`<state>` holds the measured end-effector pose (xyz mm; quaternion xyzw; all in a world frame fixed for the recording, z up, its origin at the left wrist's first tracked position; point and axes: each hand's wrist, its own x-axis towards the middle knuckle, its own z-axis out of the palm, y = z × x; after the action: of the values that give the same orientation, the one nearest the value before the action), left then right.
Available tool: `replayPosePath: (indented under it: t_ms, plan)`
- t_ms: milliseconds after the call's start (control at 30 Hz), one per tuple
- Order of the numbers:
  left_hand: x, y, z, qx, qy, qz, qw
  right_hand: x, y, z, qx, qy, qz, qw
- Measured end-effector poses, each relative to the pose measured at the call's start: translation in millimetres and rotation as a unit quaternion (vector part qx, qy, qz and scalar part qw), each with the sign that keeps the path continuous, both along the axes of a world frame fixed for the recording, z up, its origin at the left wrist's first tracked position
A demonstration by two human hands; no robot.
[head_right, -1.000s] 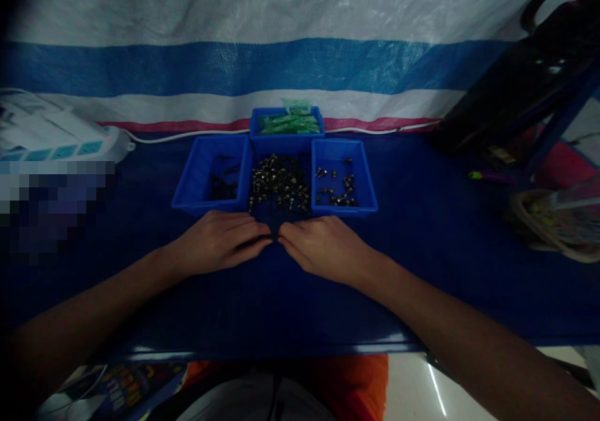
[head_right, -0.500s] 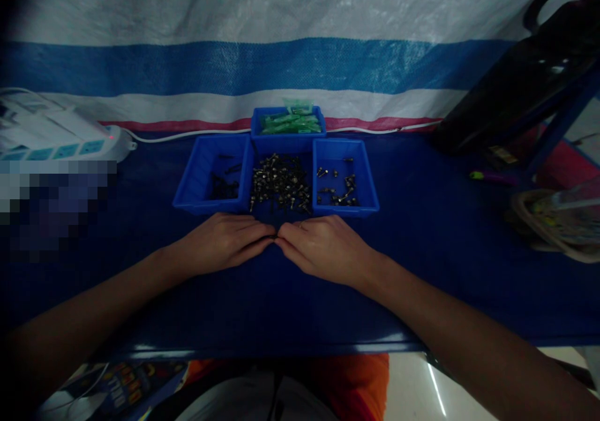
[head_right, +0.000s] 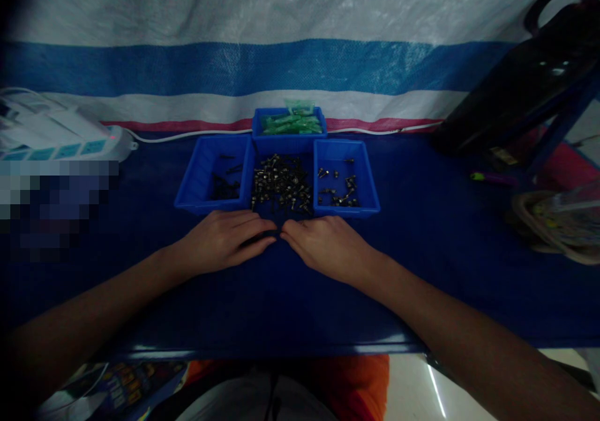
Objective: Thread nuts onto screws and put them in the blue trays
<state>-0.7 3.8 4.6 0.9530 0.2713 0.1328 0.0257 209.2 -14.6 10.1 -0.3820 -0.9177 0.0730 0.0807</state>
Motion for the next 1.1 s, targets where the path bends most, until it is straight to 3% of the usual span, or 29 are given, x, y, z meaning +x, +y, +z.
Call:
replayPosePath:
  t_ms: [467,767,1100]
  plan:
    - [-3.3,-0.4,0.4,0.028,-0.049,-0.06,0.997,-1.4,-0.2,2.4,-0.022,0.008,0.009,1.0]
    - [-1.5,-0.4,-0.9,-0.039,-0.038,-0.041,0.998,-0.8,-1.8,3.9,-0.065,0.019,-0.003,0.998]
    - [-1.4,0.0,-0.9,-0.016,0.004,-0.03,0.999,-2.2,-2.1,5.6,-0.049,-0.006,-0.004,0.999]
